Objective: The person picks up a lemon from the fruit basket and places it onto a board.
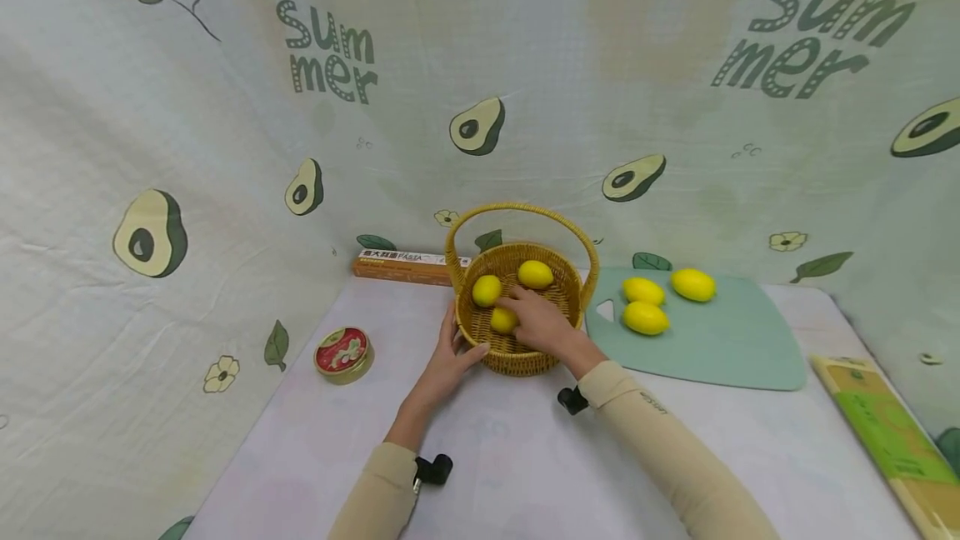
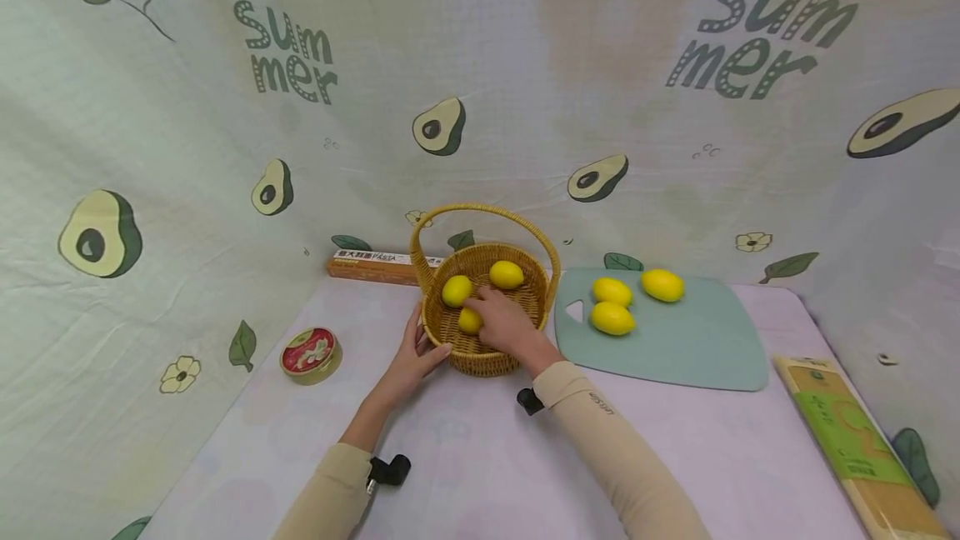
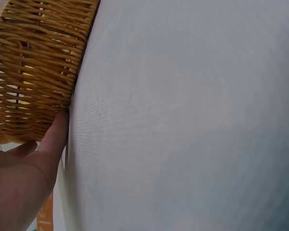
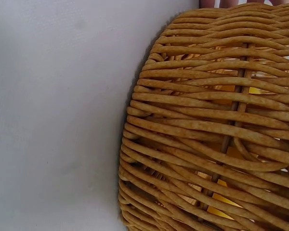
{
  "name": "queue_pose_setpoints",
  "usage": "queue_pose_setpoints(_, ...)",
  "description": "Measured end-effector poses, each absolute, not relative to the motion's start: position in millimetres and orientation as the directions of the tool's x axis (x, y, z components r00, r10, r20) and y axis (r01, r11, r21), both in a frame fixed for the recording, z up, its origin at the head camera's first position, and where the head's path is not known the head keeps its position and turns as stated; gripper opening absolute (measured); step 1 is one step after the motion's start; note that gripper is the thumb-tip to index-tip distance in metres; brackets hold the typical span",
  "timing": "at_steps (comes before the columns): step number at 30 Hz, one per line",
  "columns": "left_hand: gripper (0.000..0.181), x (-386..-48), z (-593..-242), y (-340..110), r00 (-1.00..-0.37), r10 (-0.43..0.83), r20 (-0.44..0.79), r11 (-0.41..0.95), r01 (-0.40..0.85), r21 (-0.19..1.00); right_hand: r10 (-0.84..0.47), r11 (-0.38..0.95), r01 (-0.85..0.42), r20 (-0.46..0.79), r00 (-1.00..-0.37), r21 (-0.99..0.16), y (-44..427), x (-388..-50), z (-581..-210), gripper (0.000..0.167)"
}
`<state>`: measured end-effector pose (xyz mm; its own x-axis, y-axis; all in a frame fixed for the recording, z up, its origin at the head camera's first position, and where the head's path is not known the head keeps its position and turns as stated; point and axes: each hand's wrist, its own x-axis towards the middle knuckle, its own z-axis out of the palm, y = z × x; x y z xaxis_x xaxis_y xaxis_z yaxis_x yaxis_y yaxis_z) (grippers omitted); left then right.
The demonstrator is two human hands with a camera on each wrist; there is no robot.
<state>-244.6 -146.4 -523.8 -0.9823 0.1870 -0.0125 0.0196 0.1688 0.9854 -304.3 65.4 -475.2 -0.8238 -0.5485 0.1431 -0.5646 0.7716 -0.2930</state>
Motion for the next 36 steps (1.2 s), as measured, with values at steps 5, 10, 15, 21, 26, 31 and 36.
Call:
queue_pose_setpoints(5, 0.098, -243, -523, -147, -0.985, 0.171, -0.017, 0.176, 0.014, 0.984, -0.562, 0.761, -0.577, 0.142, -0.815, -0.298, 64, -303, -473, 0.055)
queue_pose_setpoints(10, 0.098, -244, -524, -145, -0.984, 0.178, -0.019, 0.181, 0.014, 0.983, -0.544, 0.770, -0.562, 0.147, -0.826, -0.302, 68, -302, -472, 0.054)
queue_pose_setpoints(15, 0.099, -244, -526, -145, -0.983, 0.181, -0.020, 0.178, 0.013, 0.984, -0.529, 0.764, -0.557, 0.177, -0.830, -0.326, 73, -298, -471, 0.051)
queue_pose_setpoints(21, 0.100, -244, -523, -147, -0.984, 0.178, -0.028, 0.176, 0.004, 0.984, -0.531, 0.779, -0.571, 0.210, -0.821, -0.259, 84, -286, -461, 0.051)
queue_pose_setpoints(26, 0.099, -246, -528, -149, -0.985, 0.172, -0.025, 0.176, 0.005, 0.984, -0.553, 0.778, -0.596, 0.231, -0.800, -0.200, 95, -282, -454, 0.053)
queue_pose_setpoints(31, 0.101, -244, -523, -148, -0.980, 0.195, -0.046, 0.163, -0.014, 0.986, -0.558, 0.777, -0.602, 0.244, -0.793, -0.182, 110, -276, -444, 0.054)
queue_pose_setpoints(36, 0.104, -239, -506, -149, -0.974, 0.218, -0.070, 0.143, -0.039, 0.989, -0.550, 0.779, -0.592, 0.229, -0.803, -0.207, 125, -270, -433, 0.055)
